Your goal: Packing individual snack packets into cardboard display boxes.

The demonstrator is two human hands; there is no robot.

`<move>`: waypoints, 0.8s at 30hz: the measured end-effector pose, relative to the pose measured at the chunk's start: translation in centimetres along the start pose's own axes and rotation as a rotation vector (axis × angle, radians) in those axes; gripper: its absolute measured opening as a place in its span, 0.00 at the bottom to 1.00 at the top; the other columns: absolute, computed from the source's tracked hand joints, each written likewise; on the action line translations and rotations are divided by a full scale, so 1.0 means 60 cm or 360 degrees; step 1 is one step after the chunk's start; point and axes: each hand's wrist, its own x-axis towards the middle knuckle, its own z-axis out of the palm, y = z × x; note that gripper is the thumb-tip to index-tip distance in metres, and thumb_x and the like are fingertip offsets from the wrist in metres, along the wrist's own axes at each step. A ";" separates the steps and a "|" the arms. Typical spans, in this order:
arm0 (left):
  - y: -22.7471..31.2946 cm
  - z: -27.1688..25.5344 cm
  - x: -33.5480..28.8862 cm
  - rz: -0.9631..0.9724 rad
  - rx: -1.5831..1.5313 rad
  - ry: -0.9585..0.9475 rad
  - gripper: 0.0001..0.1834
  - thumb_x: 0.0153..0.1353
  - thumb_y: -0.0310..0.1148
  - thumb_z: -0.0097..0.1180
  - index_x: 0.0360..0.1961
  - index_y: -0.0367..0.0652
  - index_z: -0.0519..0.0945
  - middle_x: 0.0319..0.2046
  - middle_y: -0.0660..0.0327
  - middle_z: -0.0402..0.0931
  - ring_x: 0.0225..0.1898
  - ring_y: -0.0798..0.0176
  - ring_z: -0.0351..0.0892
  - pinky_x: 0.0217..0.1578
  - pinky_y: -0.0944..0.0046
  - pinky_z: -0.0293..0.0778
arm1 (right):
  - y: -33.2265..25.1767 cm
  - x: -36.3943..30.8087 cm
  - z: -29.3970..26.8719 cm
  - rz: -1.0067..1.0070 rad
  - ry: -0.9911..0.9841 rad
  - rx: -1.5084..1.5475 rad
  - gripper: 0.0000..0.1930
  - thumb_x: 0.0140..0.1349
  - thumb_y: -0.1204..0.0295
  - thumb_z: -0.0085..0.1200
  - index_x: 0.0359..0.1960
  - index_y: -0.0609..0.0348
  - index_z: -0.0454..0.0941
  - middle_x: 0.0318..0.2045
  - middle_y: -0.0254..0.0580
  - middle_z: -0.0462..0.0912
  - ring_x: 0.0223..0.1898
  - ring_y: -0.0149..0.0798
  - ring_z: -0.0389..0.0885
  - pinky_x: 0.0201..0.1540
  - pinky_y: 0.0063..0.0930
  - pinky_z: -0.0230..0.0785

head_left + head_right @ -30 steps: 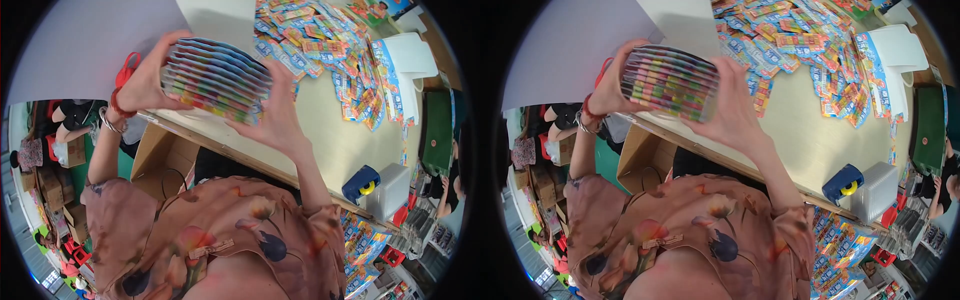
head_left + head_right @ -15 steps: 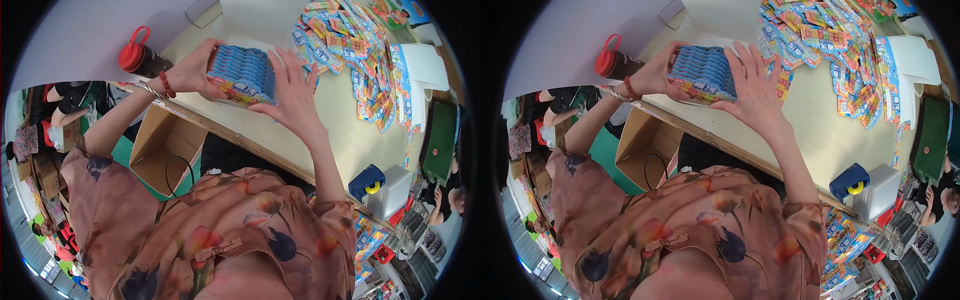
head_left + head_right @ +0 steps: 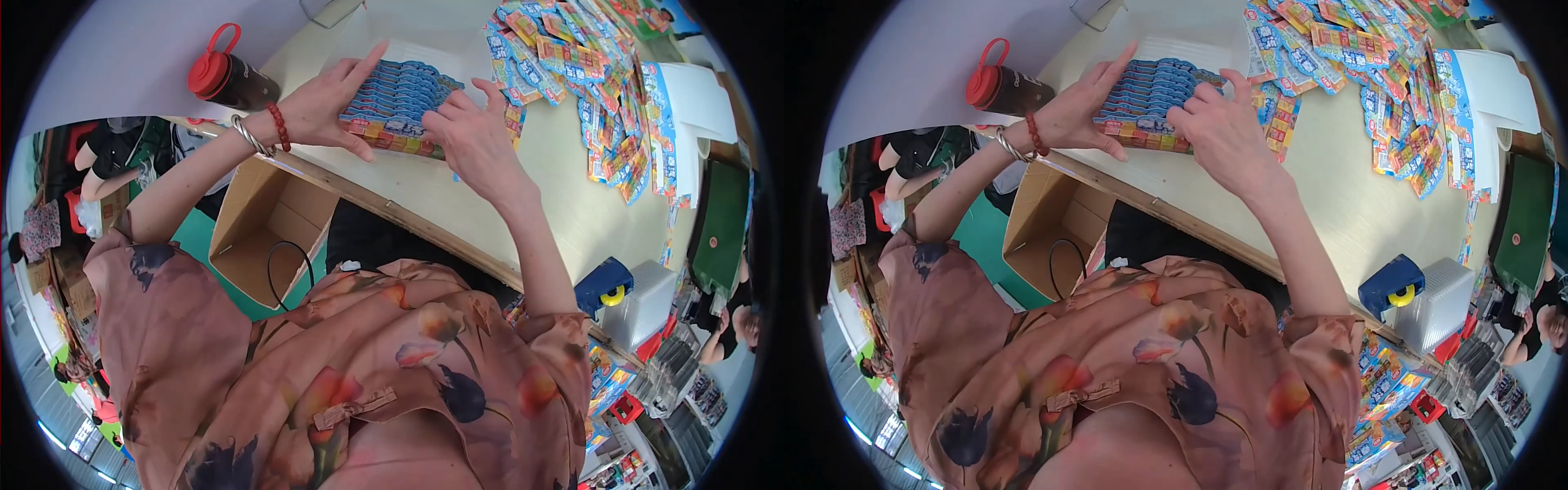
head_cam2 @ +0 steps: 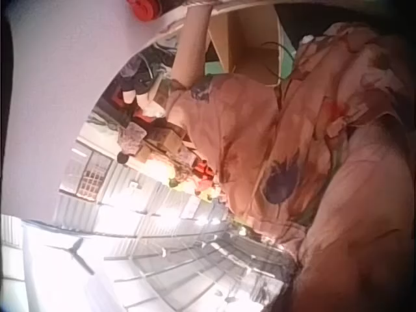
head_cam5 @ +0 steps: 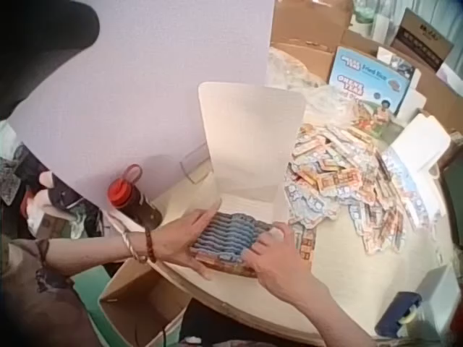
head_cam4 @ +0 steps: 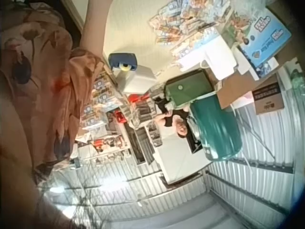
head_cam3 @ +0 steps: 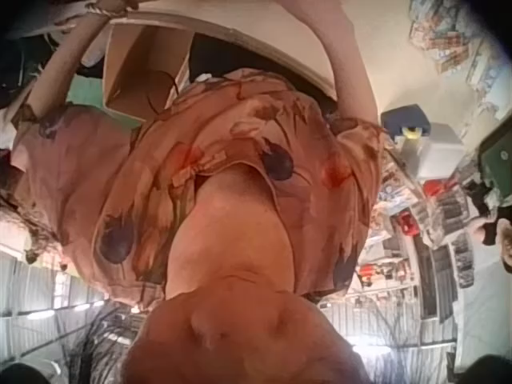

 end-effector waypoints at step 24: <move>0.038 -0.010 0.060 -0.0295 0.0627 -0.0754 0.57 0.32 0.46 0.77 0.60 0.31 0.58 0.49 0.45 0.67 0.53 0.45 0.70 0.53 0.56 0.69 | -0.037 0.004 0.013 -0.0187 -0.0434 -0.0270 0.05 0.52 0.75 0.52 0.28 0.54 0.80 0.22 0.36 0.79 0.38 0.36 0.77 0.53 0.36 0.60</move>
